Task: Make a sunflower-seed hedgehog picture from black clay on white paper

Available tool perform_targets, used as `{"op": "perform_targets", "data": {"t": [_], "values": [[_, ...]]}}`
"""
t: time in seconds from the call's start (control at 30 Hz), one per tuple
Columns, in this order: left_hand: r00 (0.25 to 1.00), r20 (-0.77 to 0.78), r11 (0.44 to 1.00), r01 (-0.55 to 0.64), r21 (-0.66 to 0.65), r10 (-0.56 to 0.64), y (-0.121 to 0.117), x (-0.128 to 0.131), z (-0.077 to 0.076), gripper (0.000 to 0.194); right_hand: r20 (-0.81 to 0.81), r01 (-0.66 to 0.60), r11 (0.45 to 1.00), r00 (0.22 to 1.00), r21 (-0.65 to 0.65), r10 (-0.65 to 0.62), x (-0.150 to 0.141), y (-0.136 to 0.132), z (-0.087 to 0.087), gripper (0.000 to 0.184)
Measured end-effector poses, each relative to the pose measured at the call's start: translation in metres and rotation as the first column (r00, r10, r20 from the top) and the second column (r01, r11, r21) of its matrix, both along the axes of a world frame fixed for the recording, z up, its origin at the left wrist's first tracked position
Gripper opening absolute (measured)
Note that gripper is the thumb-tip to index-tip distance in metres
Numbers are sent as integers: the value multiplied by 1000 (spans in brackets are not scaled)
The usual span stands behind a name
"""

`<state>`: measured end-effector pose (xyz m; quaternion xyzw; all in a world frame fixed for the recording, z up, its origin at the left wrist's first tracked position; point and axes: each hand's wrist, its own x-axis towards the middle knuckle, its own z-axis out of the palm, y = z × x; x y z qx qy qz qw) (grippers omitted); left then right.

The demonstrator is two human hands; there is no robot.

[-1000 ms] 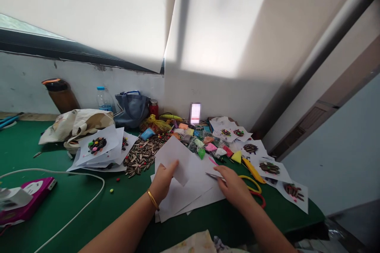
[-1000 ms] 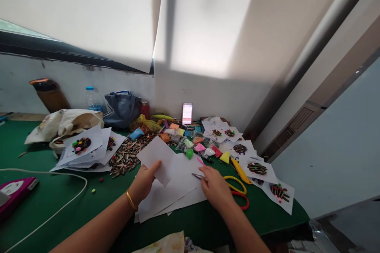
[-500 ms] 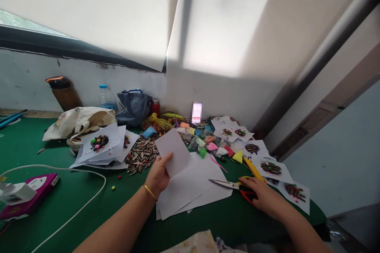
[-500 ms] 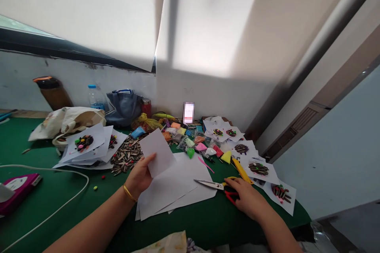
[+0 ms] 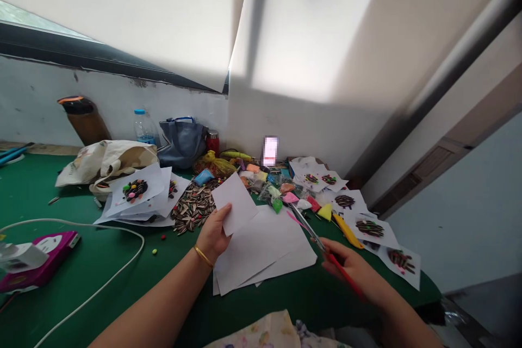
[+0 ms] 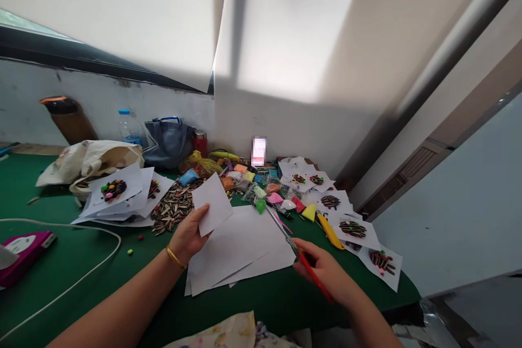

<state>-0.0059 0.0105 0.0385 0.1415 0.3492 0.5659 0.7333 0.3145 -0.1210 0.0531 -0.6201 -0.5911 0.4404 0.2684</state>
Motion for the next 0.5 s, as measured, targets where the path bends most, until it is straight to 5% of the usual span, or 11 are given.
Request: {"op": "perform_targets", "data": {"t": [0.07,0.2,0.37,0.5], "values": [[1000,7,1000,-12,-21,13,1,-1,0,25,-325,5,997,945,-80,-31,-32,-4,-6,64],[999,26,998,-39,-48,40,6,-6,-2,28,-743,-65,993,669,-98,-30,-87,-12,-19,55],[996,55,995,-68,-73,73,12,-10,-6,28,-884,-211,966,466,-147,-33,-114,-17,-27,48],[994,68,995,-76,-67,80,13,-10,-6,27,-898,-222,965,439,-140,-30,-118,-17,-31,47]]}}
